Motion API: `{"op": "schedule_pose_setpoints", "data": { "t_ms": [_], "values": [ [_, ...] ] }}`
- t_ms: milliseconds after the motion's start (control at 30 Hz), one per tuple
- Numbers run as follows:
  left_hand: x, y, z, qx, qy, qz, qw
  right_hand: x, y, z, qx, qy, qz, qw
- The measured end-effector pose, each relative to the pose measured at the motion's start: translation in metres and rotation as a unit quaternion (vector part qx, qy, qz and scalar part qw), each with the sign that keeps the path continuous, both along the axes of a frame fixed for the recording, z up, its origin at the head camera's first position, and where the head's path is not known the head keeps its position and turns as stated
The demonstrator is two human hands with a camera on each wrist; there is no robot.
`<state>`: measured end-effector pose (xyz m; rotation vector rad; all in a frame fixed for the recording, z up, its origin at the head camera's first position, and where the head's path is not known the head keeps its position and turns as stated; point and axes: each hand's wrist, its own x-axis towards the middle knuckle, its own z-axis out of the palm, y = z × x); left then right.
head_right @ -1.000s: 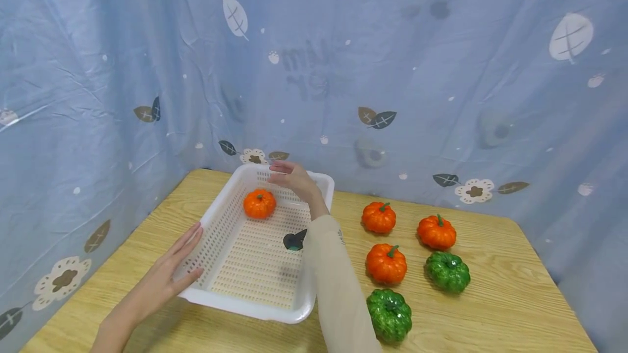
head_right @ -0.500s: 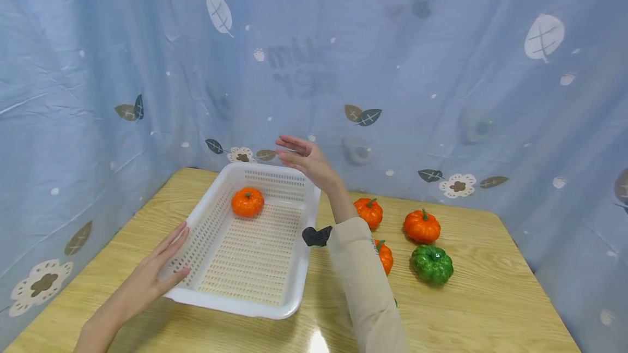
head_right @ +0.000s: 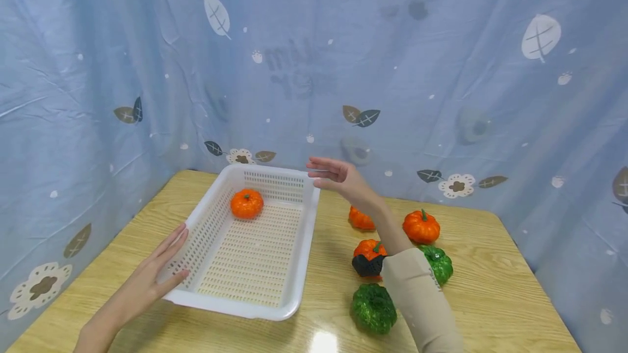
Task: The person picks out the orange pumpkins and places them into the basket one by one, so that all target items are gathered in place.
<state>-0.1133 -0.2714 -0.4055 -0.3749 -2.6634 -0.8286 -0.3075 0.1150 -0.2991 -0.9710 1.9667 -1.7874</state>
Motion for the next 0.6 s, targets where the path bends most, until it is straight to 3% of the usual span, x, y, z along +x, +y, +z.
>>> {"op": "schedule_pose_setpoints", "data": {
  "t_ms": [167, 300, 600],
  "values": [
    [0.001, 0.0, 0.002, -0.002, 0.001, 0.005, 1.0, 0.012, 0.031, -0.007, 0.023, 0.021, 0.012, 0.9995],
    [0.0, 0.0, 0.002, -0.001, -0.002, 0.007, 1.0, 0.018, 0.059, -0.02, 0.047, 0.028, 0.028, 0.9981],
    [-0.001, 0.001, -0.001, 0.002, 0.007, -0.007, 1.0, 0.035, 0.109, -0.059, 0.046, -0.012, 0.09, 0.9948]
  ]
}}
